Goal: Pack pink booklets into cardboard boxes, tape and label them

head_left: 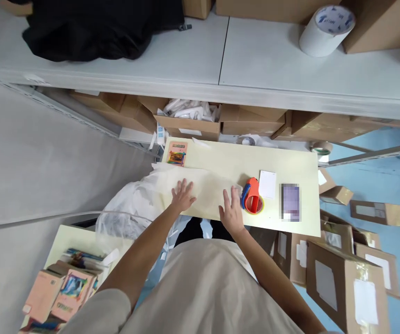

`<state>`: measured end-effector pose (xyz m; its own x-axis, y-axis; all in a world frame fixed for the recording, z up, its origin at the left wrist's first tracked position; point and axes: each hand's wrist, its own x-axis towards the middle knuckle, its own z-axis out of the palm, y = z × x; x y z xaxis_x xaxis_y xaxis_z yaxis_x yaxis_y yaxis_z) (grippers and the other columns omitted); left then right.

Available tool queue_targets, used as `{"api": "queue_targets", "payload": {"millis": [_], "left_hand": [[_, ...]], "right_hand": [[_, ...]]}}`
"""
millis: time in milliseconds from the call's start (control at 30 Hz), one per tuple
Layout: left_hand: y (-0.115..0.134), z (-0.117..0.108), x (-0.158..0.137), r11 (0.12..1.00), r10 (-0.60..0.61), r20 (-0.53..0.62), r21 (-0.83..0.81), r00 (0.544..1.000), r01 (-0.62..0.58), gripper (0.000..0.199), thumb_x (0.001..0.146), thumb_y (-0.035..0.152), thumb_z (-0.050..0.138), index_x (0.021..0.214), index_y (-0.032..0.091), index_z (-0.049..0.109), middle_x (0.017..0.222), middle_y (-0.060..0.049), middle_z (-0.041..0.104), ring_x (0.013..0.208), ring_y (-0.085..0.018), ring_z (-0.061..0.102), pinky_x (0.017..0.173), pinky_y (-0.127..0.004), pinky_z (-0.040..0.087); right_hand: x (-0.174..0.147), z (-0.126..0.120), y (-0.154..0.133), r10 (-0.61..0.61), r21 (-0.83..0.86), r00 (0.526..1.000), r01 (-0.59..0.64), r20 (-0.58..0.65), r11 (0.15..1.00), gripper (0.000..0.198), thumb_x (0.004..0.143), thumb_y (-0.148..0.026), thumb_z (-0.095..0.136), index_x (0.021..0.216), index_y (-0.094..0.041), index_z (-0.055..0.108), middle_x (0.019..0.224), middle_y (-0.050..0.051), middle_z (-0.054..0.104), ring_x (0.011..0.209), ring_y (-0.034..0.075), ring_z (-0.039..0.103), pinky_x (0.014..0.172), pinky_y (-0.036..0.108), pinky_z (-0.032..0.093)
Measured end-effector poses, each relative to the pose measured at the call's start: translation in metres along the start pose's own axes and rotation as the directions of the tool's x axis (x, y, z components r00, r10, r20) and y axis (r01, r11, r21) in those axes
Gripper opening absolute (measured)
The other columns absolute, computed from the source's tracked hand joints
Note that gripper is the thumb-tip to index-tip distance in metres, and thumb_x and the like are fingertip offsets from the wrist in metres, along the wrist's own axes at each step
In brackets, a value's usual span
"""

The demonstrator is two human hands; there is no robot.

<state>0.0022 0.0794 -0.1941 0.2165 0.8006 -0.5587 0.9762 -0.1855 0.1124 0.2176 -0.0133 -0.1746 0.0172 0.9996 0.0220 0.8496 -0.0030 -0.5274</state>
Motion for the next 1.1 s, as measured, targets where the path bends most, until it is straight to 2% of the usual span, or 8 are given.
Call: {"api": "queue_targets", "payload": {"millis": [233, 367, 567, 667, 767, 900, 1000, 1100], "left_hand": [[0.009, 0.014, -0.014, 0.98, -0.15, 0.04, -0.128, 0.988, 0.154, 0.08, 0.084, 0.056, 0.043, 0.15, 0.024, 0.012, 0.157, -0.014, -0.008, 0.143, -0.039, -0.002, 0.104, -0.064, 0.021], [-0.013, 0.002, -0.002, 0.969, -0.208, -0.049, -0.143, 0.977, 0.199, 0.083, 0.082, 0.06, 0.045, 0.15, 0.024, 0.013, 0.157, -0.013, -0.012, 0.142, -0.04, -0.009, 0.106, -0.067, 0.012], [-0.045, -0.004, 0.003, 0.899, -0.3, 0.057, -0.318, 0.952, 0.302, 0.083, 0.082, 0.057, 0.049, 0.149, 0.02, 0.017, 0.156, -0.02, 0.001, 0.142, -0.042, -0.003, 0.102, -0.067, 0.021], [-0.05, -0.017, 0.001, 0.921, -0.226, -0.182, -0.36, 0.957, 0.149, 0.07, 0.082, 0.049, 0.052, 0.14, 0.014, 0.035, 0.151, -0.023, 0.023, 0.142, -0.039, 0.01, 0.106, -0.062, 0.022], [-0.063, -0.046, 0.019, 0.893, -0.132, -0.484, -0.437, 0.865, -0.108, 0.034, 0.086, 0.038, 0.048, 0.111, 0.016, 0.059, 0.125, -0.018, 0.054, 0.126, -0.029, 0.044, 0.103, -0.047, 0.036], [-0.091, -0.079, 0.074, 0.81, -0.299, -0.595, -0.571, 0.746, -0.131, 0.026, 0.088, 0.031, 0.044, 0.1, 0.015, 0.06, 0.106, -0.016, 0.061, 0.111, -0.026, 0.054, 0.1, -0.042, 0.04], [-0.109, -0.081, 0.115, 0.711, -0.363, -0.398, -0.703, 0.843, -0.026, 0.025, 0.087, 0.03, 0.048, 0.102, 0.013, 0.059, 0.11, -0.018, 0.061, 0.112, -0.028, 0.055, 0.099, -0.044, 0.04], [-0.12, -0.07, 0.14, 0.636, -0.357, -0.261, -0.771, 0.897, 0.029, 0.014, 0.084, 0.022, 0.051, 0.092, 0.016, 0.06, 0.093, -0.013, 0.066, 0.098, -0.026, 0.062, 0.089, -0.041, 0.047]], "right_hand": [[0.039, 0.047, 0.02, 0.325, -0.081, 0.914, -0.315, 0.243, 0.946, 0.074, 0.083, -0.03, 0.056, 0.147, -0.015, 0.021, 0.156, 0.02, 0.005, 0.142, 0.039, 0.004, 0.108, 0.057, 0.02], [0.046, 0.041, 0.035, 0.301, -0.123, 0.911, -0.277, 0.282, 0.953, 0.073, 0.082, -0.029, 0.059, 0.146, -0.015, 0.025, 0.156, 0.021, 0.004, 0.142, 0.039, 0.005, 0.109, 0.053, 0.019], [0.055, 0.031, 0.029, 0.281, -0.08, 0.934, -0.27, 0.22, 0.96, 0.072, 0.074, -0.024, 0.066, 0.14, -0.018, 0.037, 0.154, 0.021, 0.017, 0.141, 0.041, 0.011, 0.108, 0.058, 0.02], [0.08, 0.033, 0.002, 0.24, -0.012, 0.961, -0.24, 0.139, 0.971, 0.064, 0.076, -0.023, 0.06, 0.137, -0.014, 0.041, 0.151, 0.021, 0.022, 0.141, 0.039, 0.015, 0.109, 0.057, 0.024], [0.124, 0.047, -0.038, 0.153, 0.229, 0.982, -0.174, 0.107, 0.958, 0.052, 0.081, -0.024, 0.051, 0.132, -0.012, 0.046, 0.142, 0.02, 0.038, 0.134, 0.031, 0.035, 0.108, 0.048, 0.033], [0.187, 0.085, -0.082, 0.335, 0.563, 0.9, -0.435, 0.278, 0.703, 0.049, 0.075, -0.026, 0.058, 0.122, -0.017, 0.053, 0.129, 0.015, 0.054, 0.118, 0.027, 0.053, 0.099, 0.044, 0.044], [0.214, 0.113, -0.098, 0.416, 0.68, 0.801, -0.591, 0.43, 0.435, 0.046, 0.068, -0.021, 0.063, 0.114, -0.018, 0.055, 0.122, 0.013, 0.06, 0.114, 0.026, 0.056, 0.094, 0.041, 0.047], [0.225, 0.13, -0.104, 0.365, 0.751, 0.798, -0.588, 0.479, 0.301, 0.035, 0.063, -0.02, 0.066, 0.096, -0.02, 0.056, 0.105, 0.008, 0.067, 0.103, 0.024, 0.061, 0.089, 0.039, 0.048]]}}
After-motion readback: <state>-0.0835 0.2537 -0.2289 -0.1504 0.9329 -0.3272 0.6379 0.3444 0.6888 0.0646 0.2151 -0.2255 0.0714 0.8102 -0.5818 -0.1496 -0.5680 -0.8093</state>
